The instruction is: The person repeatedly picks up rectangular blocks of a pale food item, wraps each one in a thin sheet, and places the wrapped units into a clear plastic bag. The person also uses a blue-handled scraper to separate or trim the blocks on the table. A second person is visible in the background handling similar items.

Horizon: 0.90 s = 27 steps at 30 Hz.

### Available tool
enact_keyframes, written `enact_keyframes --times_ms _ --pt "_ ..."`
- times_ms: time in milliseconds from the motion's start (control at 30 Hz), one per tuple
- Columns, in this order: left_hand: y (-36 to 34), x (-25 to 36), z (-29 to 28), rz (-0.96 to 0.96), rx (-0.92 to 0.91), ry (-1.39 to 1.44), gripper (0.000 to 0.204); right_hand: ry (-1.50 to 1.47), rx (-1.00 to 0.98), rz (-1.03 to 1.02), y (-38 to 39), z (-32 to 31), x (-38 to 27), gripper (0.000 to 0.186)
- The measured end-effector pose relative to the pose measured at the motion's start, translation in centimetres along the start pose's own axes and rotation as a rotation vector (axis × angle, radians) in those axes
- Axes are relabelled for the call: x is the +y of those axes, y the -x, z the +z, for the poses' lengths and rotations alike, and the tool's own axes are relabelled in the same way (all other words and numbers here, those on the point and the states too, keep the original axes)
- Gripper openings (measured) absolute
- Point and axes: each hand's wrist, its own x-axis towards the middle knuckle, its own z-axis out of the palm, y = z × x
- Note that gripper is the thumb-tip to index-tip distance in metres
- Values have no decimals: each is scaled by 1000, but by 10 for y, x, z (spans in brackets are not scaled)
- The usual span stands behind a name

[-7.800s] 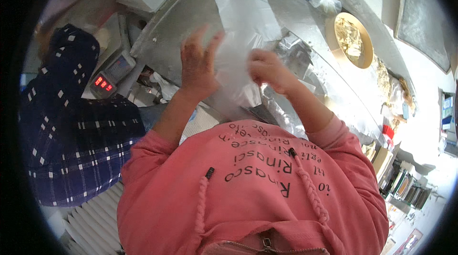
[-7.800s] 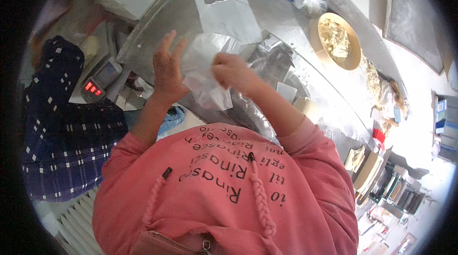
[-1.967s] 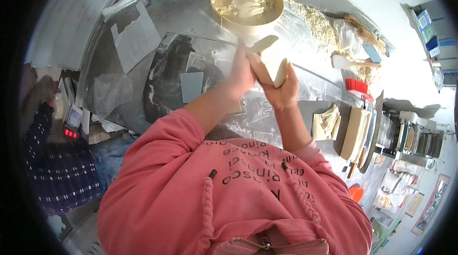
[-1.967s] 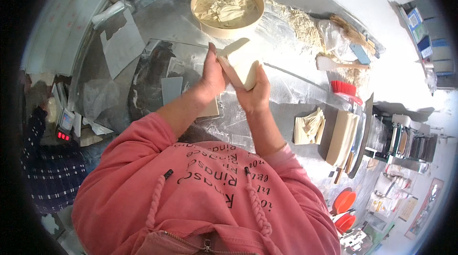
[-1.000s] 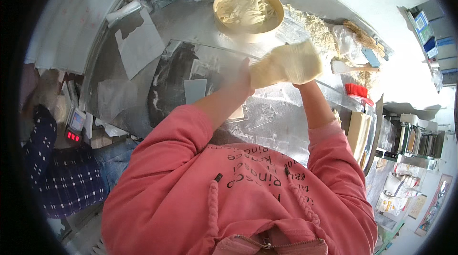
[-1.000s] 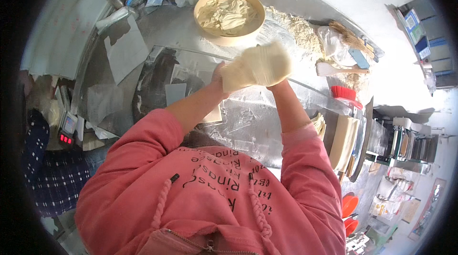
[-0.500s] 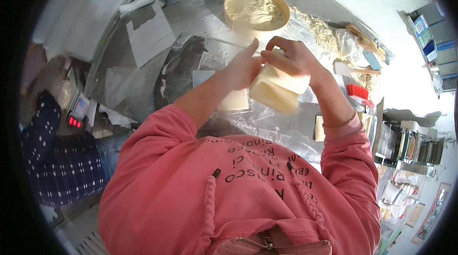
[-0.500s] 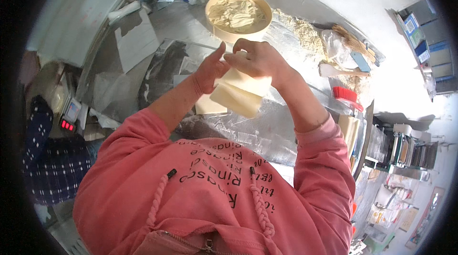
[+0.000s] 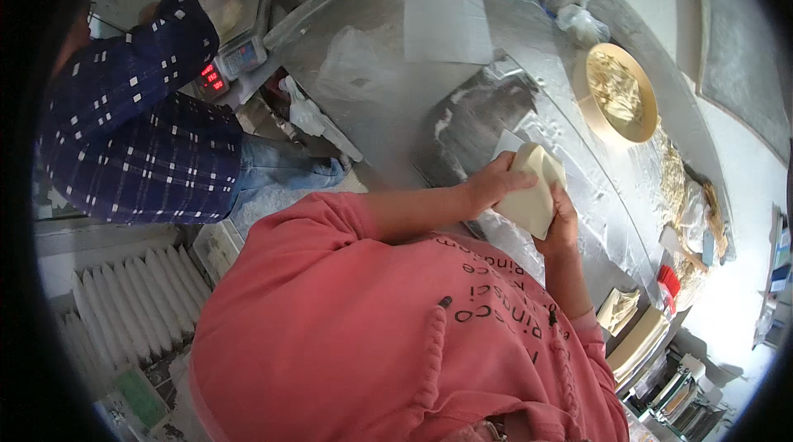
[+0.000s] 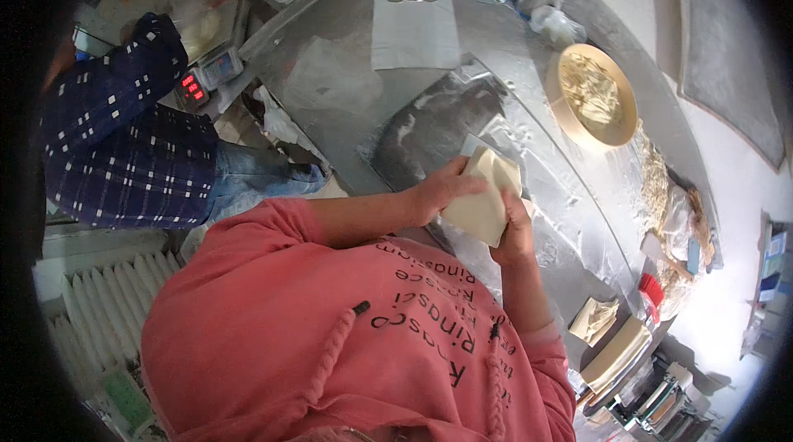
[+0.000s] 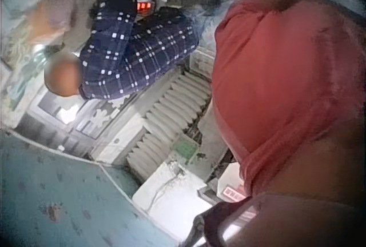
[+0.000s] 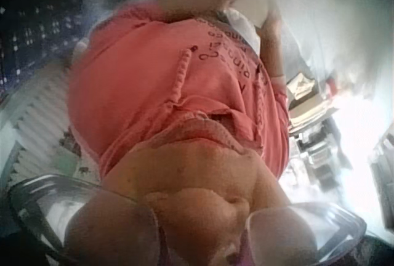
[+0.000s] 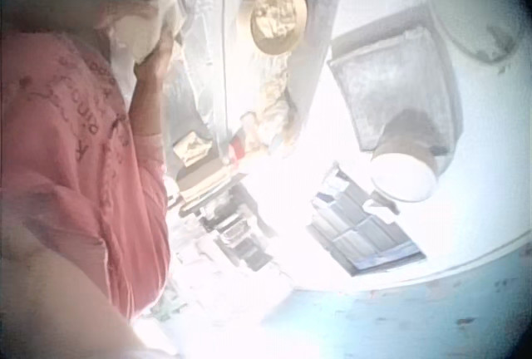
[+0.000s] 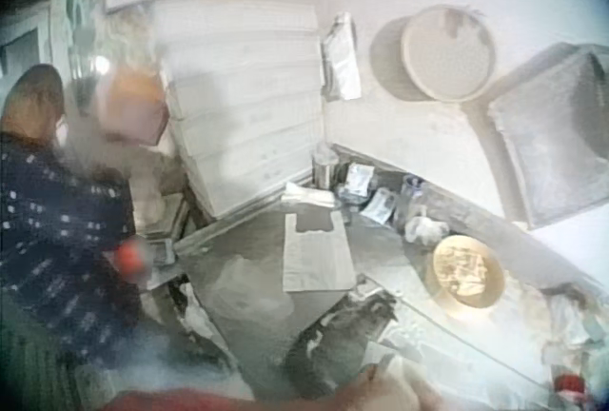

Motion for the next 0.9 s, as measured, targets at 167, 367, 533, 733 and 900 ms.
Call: enact_keyframes --times_ms 167,367,533,733,900 --pt "19 77 -116 429 -103 -1268 50 248 -100 36 -54 89 7 56" --pt "5 135 -276 1018 604 -2040 28 258 -209 218 -113 178 24 53" --pt "-19 163 -317 608 573 -1884 19 318 -274 251 -141 225 33 51" --pt "16 184 -305 572 627 -815 22 370 -460 542 -166 254 39 48" --pt "39 191 -293 732 438 -928 30 18 -482 844 -178 258 51 49"
